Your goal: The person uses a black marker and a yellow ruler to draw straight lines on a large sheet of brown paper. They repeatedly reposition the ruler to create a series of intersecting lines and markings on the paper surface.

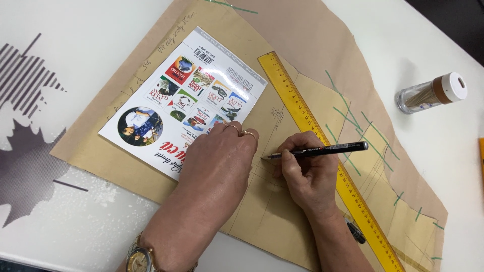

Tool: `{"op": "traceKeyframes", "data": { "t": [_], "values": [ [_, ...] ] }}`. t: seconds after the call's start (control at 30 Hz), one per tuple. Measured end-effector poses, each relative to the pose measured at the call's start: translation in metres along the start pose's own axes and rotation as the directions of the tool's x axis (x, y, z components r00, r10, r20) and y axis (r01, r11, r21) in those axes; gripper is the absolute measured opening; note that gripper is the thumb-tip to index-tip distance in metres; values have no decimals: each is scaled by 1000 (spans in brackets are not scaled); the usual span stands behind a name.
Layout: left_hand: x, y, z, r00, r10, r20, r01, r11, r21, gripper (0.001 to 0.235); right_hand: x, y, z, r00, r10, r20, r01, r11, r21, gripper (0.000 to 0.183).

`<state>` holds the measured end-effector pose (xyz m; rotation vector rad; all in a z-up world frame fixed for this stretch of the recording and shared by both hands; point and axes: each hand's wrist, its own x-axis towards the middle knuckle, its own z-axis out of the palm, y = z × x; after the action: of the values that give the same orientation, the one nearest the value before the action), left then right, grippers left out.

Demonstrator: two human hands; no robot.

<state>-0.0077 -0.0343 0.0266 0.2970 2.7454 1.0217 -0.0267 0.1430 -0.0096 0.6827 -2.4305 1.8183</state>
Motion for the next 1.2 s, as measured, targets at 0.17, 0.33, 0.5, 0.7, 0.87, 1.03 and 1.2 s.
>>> {"op": "traceKeyframes", "data": {
  "t": [0.17,0.33,0.5,0.7,0.87,1.03,1.2],
  "values": [
    [0,0,2,1000,0,-16,0,1000,8,22,0,2,0,1000,-6,5,6,1000,14,9],
    [0,0,2,1000,-1,-13,2,1000,6,22,1,0,0,1000,-2,10,2,1000,12,10],
    [0,-1,1,1000,7,-11,-7,1000,13,22,0,3,-1,1000,-5,15,6,1000,-15,10],
    [0,0,2,1000,-4,-21,4,1000,11,22,0,1,-1,1000,4,2,-4,999,43,9],
    [-2,0,2,1000,-3,-11,3,1000,0,24,0,7,-2,999,-2,-47,4,999,49,12],
    [-1,1,3,1000,-16,2,16,1000,19,25,4,-2,-2,993,-76,-95,73,997,-29,14],
    [0,-9,28,999,-21,-29,27,977,210,37,7,-19,-2,978,-200,-53,174,932,-318,13]
  ]
}}
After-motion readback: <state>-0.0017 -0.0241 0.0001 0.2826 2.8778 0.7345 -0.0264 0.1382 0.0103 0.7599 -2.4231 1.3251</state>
